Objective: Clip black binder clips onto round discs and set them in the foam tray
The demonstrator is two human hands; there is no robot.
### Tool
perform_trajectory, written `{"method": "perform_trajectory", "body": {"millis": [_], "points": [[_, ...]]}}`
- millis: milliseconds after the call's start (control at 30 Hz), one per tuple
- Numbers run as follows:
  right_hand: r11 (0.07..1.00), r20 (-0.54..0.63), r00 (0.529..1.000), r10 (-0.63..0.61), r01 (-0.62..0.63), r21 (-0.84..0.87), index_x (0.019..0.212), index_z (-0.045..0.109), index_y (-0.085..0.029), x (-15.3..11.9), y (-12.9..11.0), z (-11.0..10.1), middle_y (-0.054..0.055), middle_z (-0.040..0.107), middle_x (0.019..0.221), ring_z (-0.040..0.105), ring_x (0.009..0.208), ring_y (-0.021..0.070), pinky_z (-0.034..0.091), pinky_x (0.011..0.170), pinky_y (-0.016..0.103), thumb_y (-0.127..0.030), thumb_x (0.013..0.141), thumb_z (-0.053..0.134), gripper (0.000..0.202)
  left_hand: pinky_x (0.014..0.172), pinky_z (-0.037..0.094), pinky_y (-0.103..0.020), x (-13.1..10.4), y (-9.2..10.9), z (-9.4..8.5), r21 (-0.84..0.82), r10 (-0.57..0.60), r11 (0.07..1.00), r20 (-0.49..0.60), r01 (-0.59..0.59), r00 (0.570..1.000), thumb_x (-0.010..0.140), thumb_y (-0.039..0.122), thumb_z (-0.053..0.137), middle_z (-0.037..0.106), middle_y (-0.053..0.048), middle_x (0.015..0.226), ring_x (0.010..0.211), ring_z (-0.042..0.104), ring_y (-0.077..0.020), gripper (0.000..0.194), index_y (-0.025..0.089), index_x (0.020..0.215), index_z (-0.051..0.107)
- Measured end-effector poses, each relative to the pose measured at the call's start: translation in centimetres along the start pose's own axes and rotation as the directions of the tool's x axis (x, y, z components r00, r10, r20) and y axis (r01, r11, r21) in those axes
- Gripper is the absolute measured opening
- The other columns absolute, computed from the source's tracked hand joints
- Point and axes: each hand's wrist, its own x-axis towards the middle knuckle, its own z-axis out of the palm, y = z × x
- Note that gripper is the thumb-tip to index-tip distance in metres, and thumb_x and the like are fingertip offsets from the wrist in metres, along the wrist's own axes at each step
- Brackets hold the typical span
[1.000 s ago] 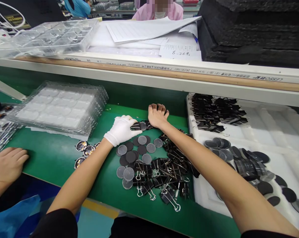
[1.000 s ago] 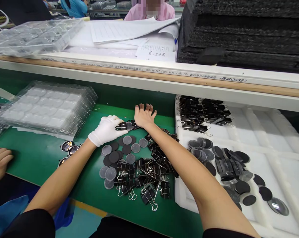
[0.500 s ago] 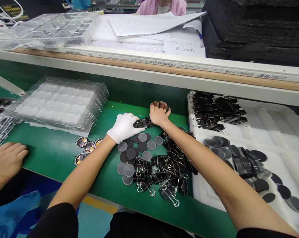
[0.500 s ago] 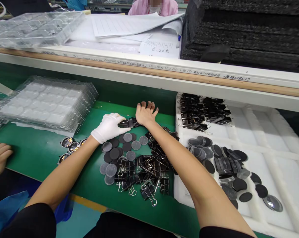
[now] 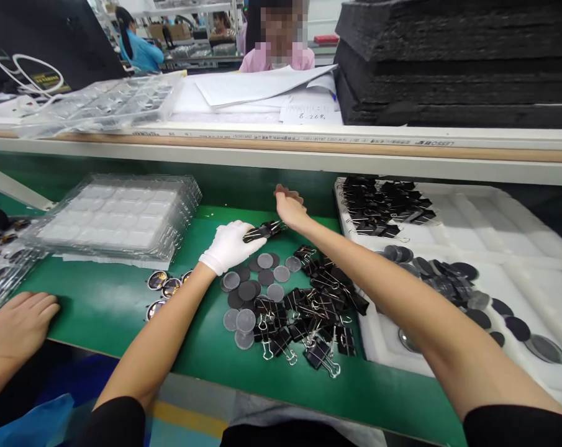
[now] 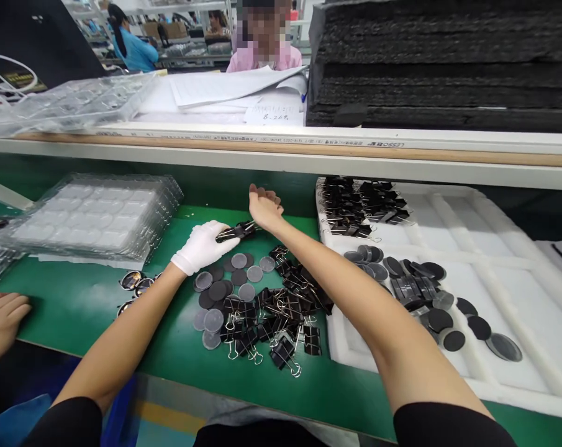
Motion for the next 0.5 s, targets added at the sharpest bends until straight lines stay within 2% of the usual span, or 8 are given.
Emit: {"method": "perform_trajectory", "body": {"millis": [67, 133, 200, 233, 267, 333, 433, 500], "points": [[0.988, 0.119, 0.987, -0.108, 0.093, 0.124, 0.129, 0.063, -0.02, -1.2, -0.7, -2.2, 0.014, 0.063, 0.136, 0.055, 0.129, 0.0287, 0.044, 0.107, 0.047, -0.049, 0.106, 0.008, 0.066, 0.073, 0.046, -0.033, -0.2, 0.3, -1.3, -0.268, -0.045, 0.961, 0.087, 0.067, 0.995, 0.093, 0.064, 0.049, 0.073, -0.006, 0.09, 0.082, 0.065, -0.0217, 0.05, 0.019, 0.093, 0.072], [0.957, 0.232, 0.944, -0.234, 0.182, 0.227, 0.122, 0.068, -0.022, -3.2, -0.8, -4.2, 0.009, 0.072, 0.121, 0.065, 0.111, 0.0225, 0.052, 0.095, 0.036, -0.053, 0.104, 0.035, 0.049, 0.069, 0.048, -0.031, -0.5, 1.0, -2.4, -0.507, -0.062, 0.843, 0.242, 0.181, 0.968, 0.094, 0.071, 0.04, 0.072, -0.005, 0.078, 0.07, 0.062, -0.0184, 0.062, 0.018, 0.083, 0.069], [0.921, 0.284, 0.902, -0.325, 0.234, 0.312, 0.115, 0.071, -0.021, -5.7, -0.3, -5.5, 0.006, 0.075, 0.11, 0.069, 0.097, 0.0196, 0.055, 0.086, 0.032, -0.044, 0.089, 0.067, 0.036, 0.065, 0.049, -0.031, -1.0, 2.0, -3.0, -0.601, -0.064, 0.744, 0.37, 0.291, 0.927, 0.094, 0.077, 0.027, 0.068, -0.006, 0.065, 0.059, 0.06, -0.017, 0.076, 0.016, 0.073, 0.068], [0.907, 0.283, 0.893, -0.35, 0.247, 0.34, 0.111, 0.072, -0.019, -6.9, 0.2, -5.9, 0.006, 0.076, 0.104, 0.069, 0.091, 0.0188, 0.056, 0.083, 0.031, -0.039, 0.082, 0.075, 0.035, 0.063, 0.049, -0.031, -1.2, 2.6, -3.1, -0.612, -0.07, 0.72, 0.405, 0.327, 0.912, 0.093, 0.079, 0.02, 0.066, -0.006, 0.06, 0.054, 0.059, -0.0166, 0.082, 0.016, 0.071, 0.067], [0.898, 0.266, 0.895, -0.359, 0.254, 0.359, 0.107, 0.073, -0.018, -8.1, 0.7, -6.2, 0.006, 0.076, 0.099, 0.069, 0.087, 0.0184, 0.056, 0.08, 0.031, -0.035, 0.078, 0.078, 0.034, 0.06, 0.049, -0.031, -1.5, 3.2, -3.1, -0.621, -0.068, 0.707, 0.417, 0.339, 0.906, 0.093, 0.08, 0.014, 0.063, -0.006, 0.056, 0.051, 0.057, -0.0163, 0.085, 0.016, 0.071, 0.066], [0.897, 0.202, 0.918, -0.34, 0.252, 0.362, 0.099, 0.074, -0.016, -10.1, 1.8, -6.5, 0.007, 0.075, 0.095, 0.069, 0.082, 0.0182, 0.056, 0.076, 0.031, -0.035, 0.082, 0.074, 0.026, 0.056, 0.046, -0.029, -2.1, 4.6, -2.9, -0.66, -0.036, 0.689, 0.382, 0.3, 0.923, 0.093, 0.079, 0.011, 0.062, -0.003, 0.057, 0.049, 0.055, -0.0152, 0.084, 0.017, 0.079, 0.065], [0.908, 0.131, 0.943, -0.306, 0.248, 0.338, 0.105, 0.074, -0.018, -12.6, 3.2, -7.0, 0.006, 0.075, 0.102, 0.068, 0.078, 0.0158, 0.055, 0.072, 0.029, -0.036, 0.084, 0.073, 0.028, 0.053, 0.043, -0.027, -3.2, 6.8, -2.6, -0.627, 0.005, 0.758, 0.283, 0.181, 0.959, 0.093, 0.074, 0.035, 0.061, 0.002, 0.064, 0.052, 0.053, -0.0142, 0.06, 0.02, 0.09, 0.062], [0.91, 0.159, 0.927, -0.339, 0.28, 0.305, 0.113, 0.073, -0.019, -14.1, 3.8, -7.8, 0.005, 0.075, 0.103, 0.067, 0.076, 0.0148, 0.054, 0.072, 0.029, -0.034, 0.08, 0.079, 0.036, 0.055, 0.044, -0.028, -3.9, 8.1, -2.5, -0.529, 0.032, 0.841, 0.261, 0.115, 0.965, 0.094, 0.065, 0.044, 0.06, 0.003, 0.064, 0.055, 0.054, -0.0148, 0.046, 0.022, 0.09, 0.062]]}}
